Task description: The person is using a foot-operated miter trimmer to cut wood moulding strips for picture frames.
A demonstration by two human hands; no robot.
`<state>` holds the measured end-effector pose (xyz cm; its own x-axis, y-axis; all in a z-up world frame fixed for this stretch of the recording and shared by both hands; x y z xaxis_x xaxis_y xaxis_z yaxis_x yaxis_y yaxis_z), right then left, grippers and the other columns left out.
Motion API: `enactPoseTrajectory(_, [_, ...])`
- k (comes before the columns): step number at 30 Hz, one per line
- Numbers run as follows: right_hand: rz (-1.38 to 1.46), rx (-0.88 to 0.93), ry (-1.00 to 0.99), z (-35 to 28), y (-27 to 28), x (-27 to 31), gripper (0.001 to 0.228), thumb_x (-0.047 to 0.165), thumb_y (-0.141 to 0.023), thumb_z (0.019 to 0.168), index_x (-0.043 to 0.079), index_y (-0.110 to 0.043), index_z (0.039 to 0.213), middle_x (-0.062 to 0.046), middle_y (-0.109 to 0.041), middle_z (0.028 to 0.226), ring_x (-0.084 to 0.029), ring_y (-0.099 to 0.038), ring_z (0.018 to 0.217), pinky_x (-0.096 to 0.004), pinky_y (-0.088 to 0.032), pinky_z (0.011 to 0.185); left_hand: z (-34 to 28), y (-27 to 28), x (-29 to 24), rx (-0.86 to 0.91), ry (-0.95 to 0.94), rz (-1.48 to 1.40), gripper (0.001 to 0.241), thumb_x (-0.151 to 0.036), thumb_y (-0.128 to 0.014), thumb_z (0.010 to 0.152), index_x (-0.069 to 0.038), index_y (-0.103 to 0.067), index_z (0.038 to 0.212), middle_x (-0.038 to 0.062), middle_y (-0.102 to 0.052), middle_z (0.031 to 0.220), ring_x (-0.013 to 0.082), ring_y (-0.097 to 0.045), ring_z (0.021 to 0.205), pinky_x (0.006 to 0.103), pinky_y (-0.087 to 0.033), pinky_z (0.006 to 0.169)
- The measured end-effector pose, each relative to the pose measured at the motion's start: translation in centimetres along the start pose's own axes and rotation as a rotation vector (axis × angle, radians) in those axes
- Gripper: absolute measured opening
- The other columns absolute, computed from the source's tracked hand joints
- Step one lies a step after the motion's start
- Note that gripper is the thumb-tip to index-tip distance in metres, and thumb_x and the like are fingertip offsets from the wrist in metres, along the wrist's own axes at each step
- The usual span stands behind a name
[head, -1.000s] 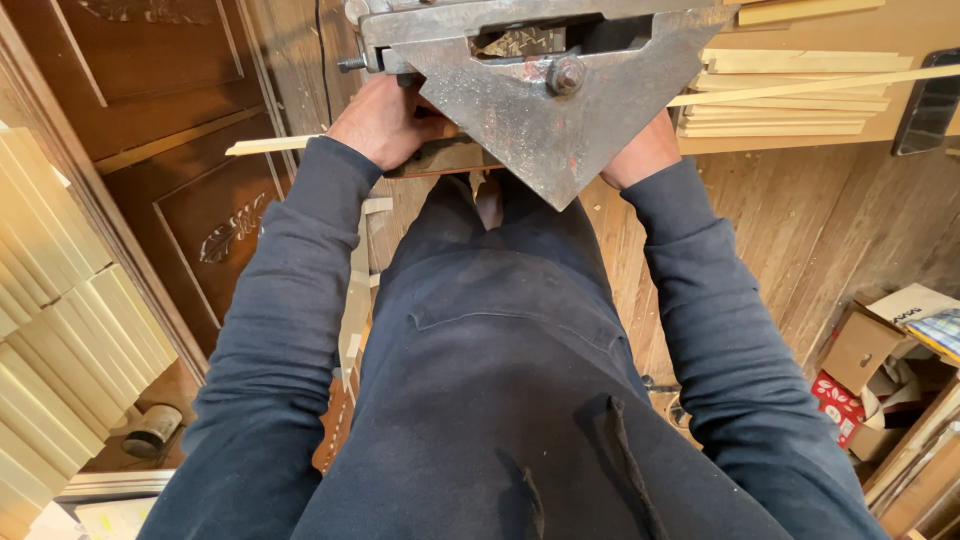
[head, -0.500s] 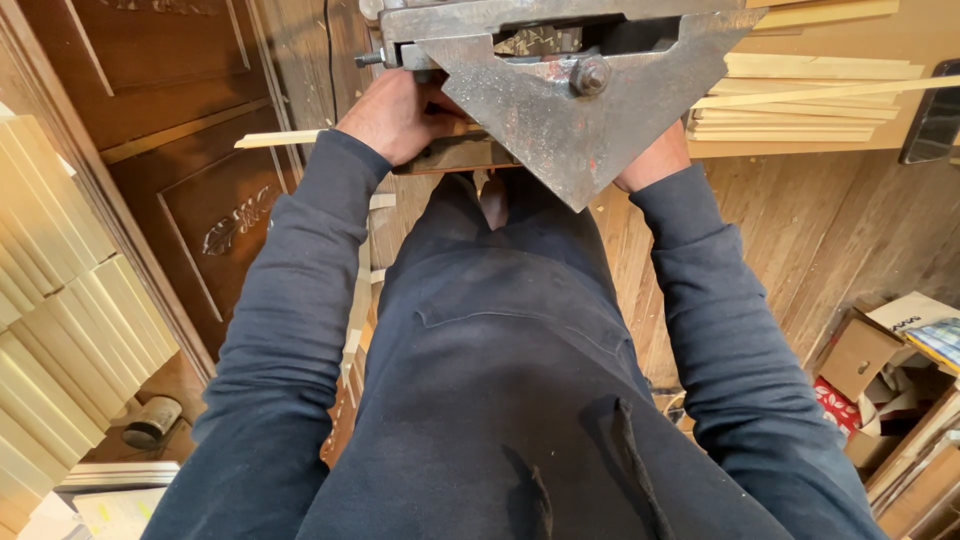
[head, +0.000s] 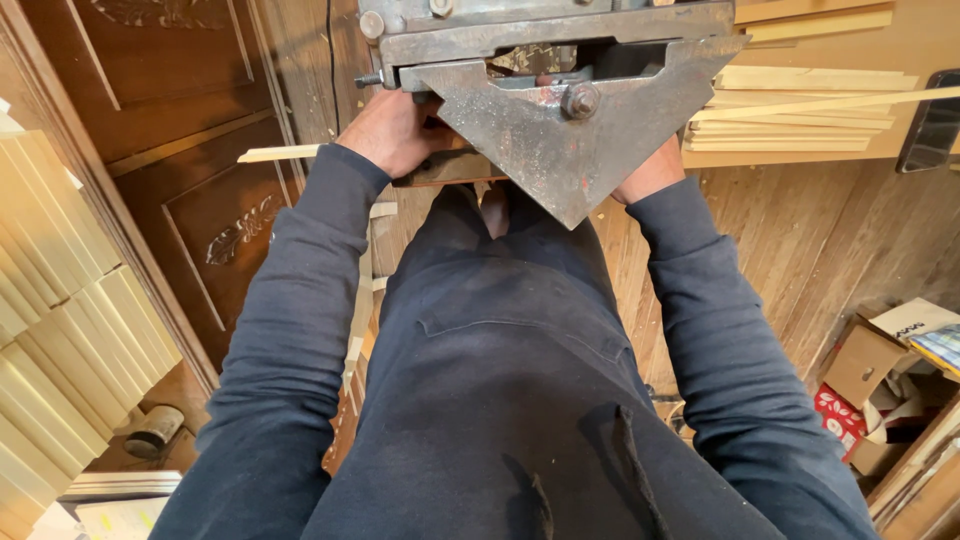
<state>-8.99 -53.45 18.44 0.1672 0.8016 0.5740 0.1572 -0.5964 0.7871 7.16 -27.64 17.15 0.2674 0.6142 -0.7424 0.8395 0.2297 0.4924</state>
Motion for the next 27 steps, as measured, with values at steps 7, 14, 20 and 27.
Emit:
enactPoseTrajectory(7, [0.064, -0.002, -0.005, -0.1, 0.1, -0.2, 0.034, 0.025, -0.072, 0.094, 0.005, -0.071, 0.121, -0.020, -0.070, 0.119, -0.041, -0.063, 0.113, -0.049, -0.047, 0.099, 0.0, 0.0, 0.5, 0.014, 0.029, 0.024, 0.036, -0.028, -0.079, 0.087, -0.004, -0.074, 0.113, 0.018, -0.075, 0.105, 0.0401, -0.070, 0.099, 0.0456, -0.056, 0.086])
enactPoseTrajectory(14, [0.090, 0.038, -0.109, -0.8, -1.8, -3.2, 0.027, 0.021, -0.071, 0.091, 0.003, -0.070, 0.111, -0.021, -0.069, 0.113, -0.040, -0.063, 0.107, -0.047, -0.049, 0.094, 0.4, 0.1, 0.3, 0.057, 0.056, 0.050, 0.033, -0.027, -0.075, 0.089, -0.009, -0.074, 0.118, 0.017, -0.074, 0.110, 0.0409, -0.069, 0.101, 0.0456, -0.056, 0.087])
enactPoseTrajectory(20, [0.094, 0.029, -0.070, -1.0, -1.9, -3.3, 0.027, 0.021, -0.071, 0.090, 0.004, -0.071, 0.111, -0.020, -0.070, 0.112, -0.040, -0.063, 0.106, -0.047, -0.049, 0.094, 0.6, -0.2, 0.8, 0.024, -0.017, 0.054, 0.037, -0.023, -0.073, 0.090, -0.008, -0.070, 0.125, 0.019, -0.072, 0.118, 0.0420, -0.067, 0.107, 0.0454, -0.056, 0.089])
enactPoseTrajectory(27, [0.075, 0.018, -0.048, -0.7, -1.1, -2.3, 0.027, 0.022, -0.071, 0.091, 0.004, -0.072, 0.112, -0.020, -0.070, 0.111, -0.041, -0.064, 0.106, -0.047, -0.049, 0.093, 0.4, -0.1, 0.2, 0.007, -0.047, 0.062, 0.038, -0.024, -0.073, 0.090, -0.007, -0.070, 0.125, 0.018, -0.071, 0.121, 0.0426, -0.065, 0.111, 0.0458, -0.054, 0.093])
Point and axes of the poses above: each hand's wrist, its own z-axis towards the middle knuckle, its own y-axis out of the back of the hand, x = y × z, the point moved 4 cm from there along z, towards the middle knuckle
